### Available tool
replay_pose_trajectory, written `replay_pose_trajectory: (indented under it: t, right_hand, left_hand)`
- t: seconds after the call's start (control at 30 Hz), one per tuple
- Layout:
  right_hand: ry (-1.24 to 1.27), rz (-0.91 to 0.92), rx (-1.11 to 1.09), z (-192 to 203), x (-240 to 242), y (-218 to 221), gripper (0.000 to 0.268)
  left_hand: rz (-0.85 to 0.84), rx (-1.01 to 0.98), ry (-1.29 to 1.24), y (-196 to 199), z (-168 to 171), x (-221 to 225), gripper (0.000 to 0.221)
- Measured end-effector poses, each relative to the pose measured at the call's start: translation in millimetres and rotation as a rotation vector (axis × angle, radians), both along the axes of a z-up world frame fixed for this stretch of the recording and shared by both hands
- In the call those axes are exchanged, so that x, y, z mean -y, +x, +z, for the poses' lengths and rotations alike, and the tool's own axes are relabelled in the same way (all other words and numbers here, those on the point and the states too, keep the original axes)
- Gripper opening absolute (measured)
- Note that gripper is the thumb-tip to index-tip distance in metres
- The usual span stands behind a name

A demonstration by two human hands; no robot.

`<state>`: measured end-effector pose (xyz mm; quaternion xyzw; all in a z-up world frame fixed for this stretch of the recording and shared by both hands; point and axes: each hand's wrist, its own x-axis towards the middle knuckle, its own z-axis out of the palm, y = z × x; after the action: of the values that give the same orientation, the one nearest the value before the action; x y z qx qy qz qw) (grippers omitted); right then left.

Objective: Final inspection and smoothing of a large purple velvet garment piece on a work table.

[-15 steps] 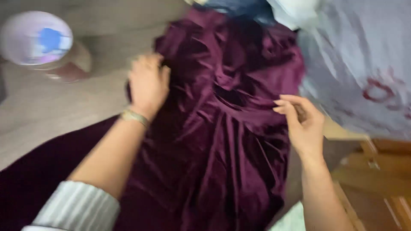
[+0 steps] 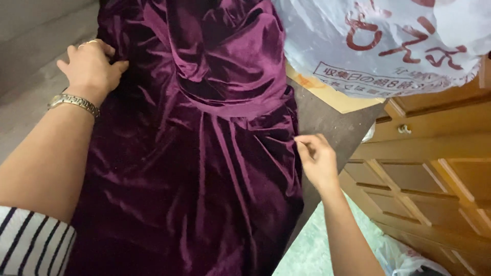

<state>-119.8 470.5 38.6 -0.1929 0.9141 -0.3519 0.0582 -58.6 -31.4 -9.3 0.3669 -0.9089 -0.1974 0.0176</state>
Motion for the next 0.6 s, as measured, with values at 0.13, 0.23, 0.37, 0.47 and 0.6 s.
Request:
replay_pose_trajectory:
  t: [0.13,0.23,0.37,0.47,0.6]
  right_hand:
    - [0.127,-0.133,0.200,-2.0,20.9,-8.6,0.031]
    - [0.083,-0.135,0.332,17.1,33.0,-7.8,0.011]
    - [-0.162,0.139,0.436,34.7,32.8,-5.0,0.009]
    - [-0.123,0.281,0.453,25.6,27.3,-8.4,0.026]
    - [-0.100,0.188,0.305,-4.5,24.3,-8.1,0.016]
  left_hand:
    - [0.012,0.034,0.025,-1.0,0.0,0.1,0.035]
    - [0.029,0.022,0.015,-1.5,-0.7,-0.8,0.038]
    - [0.047,0.042,0.031,-1.5,-2.0,0.1,0.042]
    - [0.048,0.041,0.043,-2.4,0.8,-1.5,0.041]
    - [0.047,0.044,0.055,-1.1,4.6,-2.7,0.045]
